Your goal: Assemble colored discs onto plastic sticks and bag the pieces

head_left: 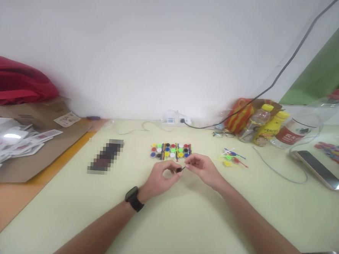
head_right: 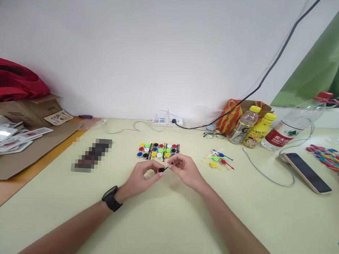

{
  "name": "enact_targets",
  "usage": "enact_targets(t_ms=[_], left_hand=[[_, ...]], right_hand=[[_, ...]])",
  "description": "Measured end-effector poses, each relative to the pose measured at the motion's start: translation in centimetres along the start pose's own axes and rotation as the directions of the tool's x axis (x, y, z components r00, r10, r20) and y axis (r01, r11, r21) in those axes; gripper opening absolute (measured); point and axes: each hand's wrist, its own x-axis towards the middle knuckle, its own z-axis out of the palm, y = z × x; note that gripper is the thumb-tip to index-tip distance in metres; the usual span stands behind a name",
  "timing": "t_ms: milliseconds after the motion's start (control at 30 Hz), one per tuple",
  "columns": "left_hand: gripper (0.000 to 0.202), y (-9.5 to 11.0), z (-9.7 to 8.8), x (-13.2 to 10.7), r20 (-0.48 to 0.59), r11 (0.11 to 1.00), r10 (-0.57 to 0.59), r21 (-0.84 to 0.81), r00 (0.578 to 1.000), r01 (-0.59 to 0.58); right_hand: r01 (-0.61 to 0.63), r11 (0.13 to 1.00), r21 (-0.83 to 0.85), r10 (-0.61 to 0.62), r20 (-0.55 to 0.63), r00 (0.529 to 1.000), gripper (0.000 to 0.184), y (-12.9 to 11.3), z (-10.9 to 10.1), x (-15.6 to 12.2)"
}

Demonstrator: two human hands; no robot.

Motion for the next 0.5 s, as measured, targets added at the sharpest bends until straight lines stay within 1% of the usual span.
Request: enact_targets(t_ms=[33, 100, 167, 233, 300, 367, 433, 500], left_hand=[[0.016, 0.02, -0.06, 0.13, 0.041, 0.993, -0.049, -0.108, 0.998, 0.054], [0.020, -0.01, -0.17, 0.43, 0.120, 0.946, -0.127, -0.282, 0.985, 0.157], [0.022, -0.11, -0.23, 0.67, 0.152, 0.912, -0.155, -0.358, 0.976, 0.201], [0.025, -0.18, -0.22, 0.79, 0.134, 0.903, -0.164, -0.379, 0.977, 0.204], [0.027, -0.17, -0.15, 0.82, 0.101, 0.901, -0.186, -0.379, 0.977, 0.210], [0.028, -0.12, -0.10, 0.81, 0.078, 0.900, -0.212, -0.374, 0.974, 0.226], [0.027, -0.09, -0.07, 0.83, 0.069, 0.896, -0.228, -0.374, 0.971, 0.237], [0.026, -0.13, -0.09, 0.88, 0.067, 0.892, -0.237, -0.379, 0.969, 0.244]], right_hand=[[-0.005, 1.000, 0.006, 0.005, -0.007, 1.000, 0.032, -0.04, -0.02, 0.02], [0.001, 1.000, -0.002, -0.001, -0.032, 0.999, 0.033, -0.06, -0.09, 0.05], [0.037, 0.997, -0.063, -0.043, -0.091, 0.995, 0.033, 0.01, -0.18, 0.08], [0.082, 0.983, -0.163, -0.109, -0.160, 0.981, 0.032, 0.10, -0.26, 0.08], [0.102, 0.970, -0.222, -0.143, -0.176, 0.974, 0.031, 0.11, -0.26, 0.01], [0.106, 0.971, -0.213, -0.139, -0.146, 0.979, 0.033, -0.01, -0.12, -0.16], [0.109, 0.979, -0.175, -0.130, -0.111, 0.985, 0.040, -0.19, 0.15, -0.41], [0.104, 0.985, -0.140, -0.119, -0.105, 0.987, 0.046, -0.32, 0.42, -0.65]])
